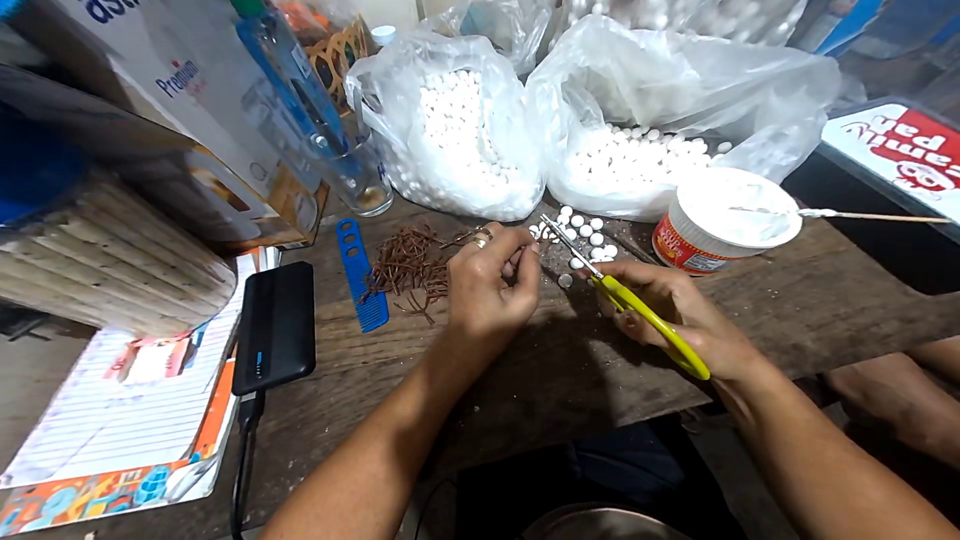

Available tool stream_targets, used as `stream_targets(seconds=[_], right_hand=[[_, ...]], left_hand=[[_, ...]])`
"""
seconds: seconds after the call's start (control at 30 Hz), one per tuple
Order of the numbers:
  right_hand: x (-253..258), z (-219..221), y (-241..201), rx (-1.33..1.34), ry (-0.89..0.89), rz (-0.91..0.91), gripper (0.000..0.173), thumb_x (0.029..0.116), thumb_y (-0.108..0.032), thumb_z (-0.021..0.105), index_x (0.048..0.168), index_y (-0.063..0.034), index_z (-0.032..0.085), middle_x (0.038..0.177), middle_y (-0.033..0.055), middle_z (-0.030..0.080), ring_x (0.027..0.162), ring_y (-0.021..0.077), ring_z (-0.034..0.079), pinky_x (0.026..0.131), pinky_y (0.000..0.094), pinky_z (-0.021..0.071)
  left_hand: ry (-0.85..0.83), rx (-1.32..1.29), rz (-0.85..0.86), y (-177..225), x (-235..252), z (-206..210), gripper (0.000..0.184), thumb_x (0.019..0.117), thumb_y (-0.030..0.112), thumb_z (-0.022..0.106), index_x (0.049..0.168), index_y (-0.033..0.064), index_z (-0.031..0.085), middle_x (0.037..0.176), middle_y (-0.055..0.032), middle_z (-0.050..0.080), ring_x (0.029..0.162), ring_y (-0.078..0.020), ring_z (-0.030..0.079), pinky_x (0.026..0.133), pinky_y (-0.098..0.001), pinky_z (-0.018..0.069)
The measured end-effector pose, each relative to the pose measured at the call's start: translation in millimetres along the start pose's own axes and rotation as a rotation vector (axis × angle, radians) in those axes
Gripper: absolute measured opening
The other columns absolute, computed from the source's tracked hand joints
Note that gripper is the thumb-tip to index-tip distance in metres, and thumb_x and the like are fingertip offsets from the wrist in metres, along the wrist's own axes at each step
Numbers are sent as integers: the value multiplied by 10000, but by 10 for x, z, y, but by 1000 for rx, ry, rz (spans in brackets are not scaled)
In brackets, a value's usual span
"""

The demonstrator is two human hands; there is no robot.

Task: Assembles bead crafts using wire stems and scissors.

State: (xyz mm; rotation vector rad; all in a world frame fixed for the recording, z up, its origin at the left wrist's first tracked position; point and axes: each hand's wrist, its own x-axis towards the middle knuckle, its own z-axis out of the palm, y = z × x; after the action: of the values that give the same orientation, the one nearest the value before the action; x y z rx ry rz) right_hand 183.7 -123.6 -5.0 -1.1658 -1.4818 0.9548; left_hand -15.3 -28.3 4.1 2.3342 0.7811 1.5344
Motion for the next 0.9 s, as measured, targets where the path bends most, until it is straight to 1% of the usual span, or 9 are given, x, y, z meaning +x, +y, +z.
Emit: stream_targets(seconds=[0.07,0.13,0.27,0.37,0.43,0.57,0.67,0.9], right_hand=[[2,2,0,-9,4,-7,500,834,-432,733,1190,-93,644,784,-188,584,653,-102,539,589,76,460],[0,-5,0,-3,-8,-12,526,834,-443,737,1200,-79,640,801,-183,589,663,-99,541,598,75,461],[3,-10,-11,-35,-19,0,587,823,-480,730,1219,-57,638,826,-168,592,668,-101,539,586,71,457],[10,3,-7,-36,-10,-18,548,817,-418,733,1213,-54,631,800,-175,572,668,-106,533,598,70,453],[9,6,2,-35,-6,-30,552,827,-427,738,1217,-53,629,798,-178,570,673,-105,535,604,71,454],[8,11,-13,-46,-2,-16,559,832,-440,732,1214,-46,627,802,-181,580,670,-115,535,602,65,453],[2,24,-12,-23,-1,-19,494,839,-370,730,1201,-49,632,805,-180,588,674,-115,537,610,65,456],[-8,32,-11,-6,6,-34,490,847,-367,727,1207,-49,630,806,-181,591,672,-110,546,604,66,463]], left_hand=[[-1,4,4,4,1,-2,132,878,29,605,856,-40,717,695,-56,590,614,-27,517,580,-137,420],[6,-22,-2,-2,0,4,133,875,24,602,850,-43,713,693,-48,585,610,-13,505,576,-125,412],[-4,-82,-67,5,8,-7,127,883,23,604,864,-45,709,696,-28,567,600,13,475,560,-107,386],[-6,-75,-61,16,2,-2,128,883,26,600,864,-39,709,686,-20,562,597,20,479,560,-102,393],[-11,-70,-50,21,-4,0,127,884,24,599,864,-38,708,689,-22,569,601,16,488,568,-104,402],[-11,-59,-32,23,-9,9,120,882,23,602,850,-36,702,678,-19,551,604,10,479,572,-105,393],[-24,-50,-26,31,-16,7,123,881,23,606,856,-39,709,687,-34,559,613,-5,490,583,-118,405],[-17,-45,-29,40,-23,17,130,873,25,601,853,-41,711,686,-33,566,608,0,489,577,-114,399]])
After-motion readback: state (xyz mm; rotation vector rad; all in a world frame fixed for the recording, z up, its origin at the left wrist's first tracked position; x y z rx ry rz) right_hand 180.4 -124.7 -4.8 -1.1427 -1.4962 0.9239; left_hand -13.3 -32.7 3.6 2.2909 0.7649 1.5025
